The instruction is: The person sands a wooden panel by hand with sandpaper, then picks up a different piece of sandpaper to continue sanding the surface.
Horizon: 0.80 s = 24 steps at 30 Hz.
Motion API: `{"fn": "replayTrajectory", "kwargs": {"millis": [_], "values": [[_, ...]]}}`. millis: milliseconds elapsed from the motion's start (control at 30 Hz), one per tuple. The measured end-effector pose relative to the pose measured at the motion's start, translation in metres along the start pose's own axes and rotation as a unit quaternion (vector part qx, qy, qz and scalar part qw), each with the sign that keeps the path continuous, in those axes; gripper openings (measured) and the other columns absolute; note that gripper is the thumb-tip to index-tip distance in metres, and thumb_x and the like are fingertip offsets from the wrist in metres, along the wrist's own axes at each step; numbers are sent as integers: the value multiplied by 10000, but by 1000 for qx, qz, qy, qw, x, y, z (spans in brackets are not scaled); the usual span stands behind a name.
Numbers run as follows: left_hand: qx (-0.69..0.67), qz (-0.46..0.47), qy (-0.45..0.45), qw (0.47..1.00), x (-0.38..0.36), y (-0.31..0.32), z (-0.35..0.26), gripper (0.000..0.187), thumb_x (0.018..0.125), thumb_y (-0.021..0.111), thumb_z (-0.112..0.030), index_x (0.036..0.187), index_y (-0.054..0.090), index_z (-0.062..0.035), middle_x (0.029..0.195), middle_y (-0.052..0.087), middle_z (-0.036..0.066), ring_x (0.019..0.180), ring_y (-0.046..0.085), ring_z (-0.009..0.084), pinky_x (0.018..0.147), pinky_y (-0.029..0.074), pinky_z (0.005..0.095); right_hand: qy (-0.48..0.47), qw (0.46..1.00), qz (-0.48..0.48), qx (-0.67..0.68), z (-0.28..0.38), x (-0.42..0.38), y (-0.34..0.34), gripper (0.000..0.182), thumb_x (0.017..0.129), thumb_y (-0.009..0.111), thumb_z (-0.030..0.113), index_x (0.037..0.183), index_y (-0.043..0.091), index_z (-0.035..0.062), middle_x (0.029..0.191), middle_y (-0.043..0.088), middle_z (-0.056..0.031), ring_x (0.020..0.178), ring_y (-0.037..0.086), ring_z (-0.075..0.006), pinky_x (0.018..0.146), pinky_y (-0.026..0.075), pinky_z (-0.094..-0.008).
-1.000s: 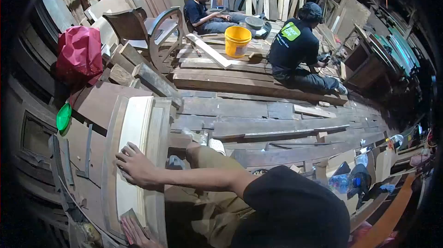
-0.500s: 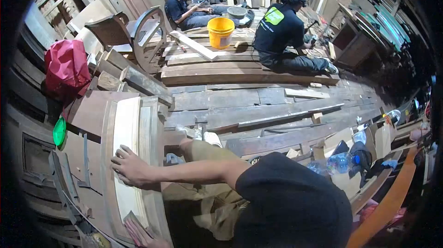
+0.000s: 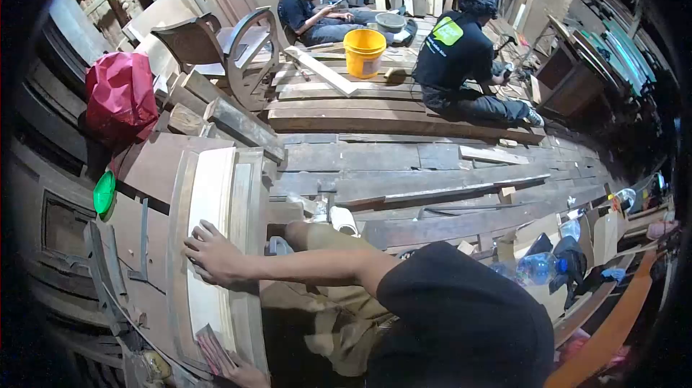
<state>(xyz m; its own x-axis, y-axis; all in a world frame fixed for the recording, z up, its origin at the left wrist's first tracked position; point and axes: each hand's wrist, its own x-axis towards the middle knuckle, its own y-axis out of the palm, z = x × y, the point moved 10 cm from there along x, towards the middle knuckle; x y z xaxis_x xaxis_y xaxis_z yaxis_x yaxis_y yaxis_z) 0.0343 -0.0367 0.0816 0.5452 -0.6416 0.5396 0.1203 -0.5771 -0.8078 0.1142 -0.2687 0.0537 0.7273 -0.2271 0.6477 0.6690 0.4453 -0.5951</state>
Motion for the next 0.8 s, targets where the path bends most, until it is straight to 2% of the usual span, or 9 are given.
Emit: {"fn": "replayTrajectory", "kwargs": {"millis": [167,200,333,467,567,800], "values": [[-12,-12,-7,1000,7,1,-6,458,1129,442,-250,1448,570,53,1449,599,256,1396,497,473,1210,345,561,13,1000,-14,1,-4,0,5,456,823,708,268,1193,633,13,1239,608,-164,1220,539,-357,1200,309,-589],[26,-10,30,999,10,0,-17,419,1130,427,-201,1435,587,38,1444,604,243,1390,498,481,1209,344,573,16,1000,-22,6,-4,-1,5,465,820,719,268,1194,635,5,1249,607,-166,1240,538,-365,1225,286,-601],[21,-8,11,1000,17,8,-15,418,1131,429,-201,1436,586,37,1446,603,242,1391,498,479,1209,344,573,19,999,-31,12,-5,-2,4,462,842,692,273,1201,648,-15,1262,616,-183,1246,546,-375,1233,282,-601],[22,0,3,1000,26,16,-14,417,1131,430,-201,1437,586,36,1449,601,240,1392,498,478,1210,343,573,38,998,-32,32,-10,0,15,425,842,675,287,1130,678,-26,1213,616,-200,1257,534,-396,1236,252,-621],[22,6,-2,1000,33,20,-14,417,1131,431,-202,1437,586,35,1451,600,240,1393,498,476,1210,343,572,24,997,-71,33,-8,-4,11,401,839,672,281,1098,689,-25,1200,620,-202,1267,532,-397,1244,243,-622],[25,20,-11,999,47,21,-12,416,1131,434,-202,1439,585,33,1456,597,237,1394,498,474,1211,342,572,55,997,-48,35,-8,0,14,381,826,661,258,1084,706,-18,1179,629,-190,1266,545,-385,1262,228,-624]]}}
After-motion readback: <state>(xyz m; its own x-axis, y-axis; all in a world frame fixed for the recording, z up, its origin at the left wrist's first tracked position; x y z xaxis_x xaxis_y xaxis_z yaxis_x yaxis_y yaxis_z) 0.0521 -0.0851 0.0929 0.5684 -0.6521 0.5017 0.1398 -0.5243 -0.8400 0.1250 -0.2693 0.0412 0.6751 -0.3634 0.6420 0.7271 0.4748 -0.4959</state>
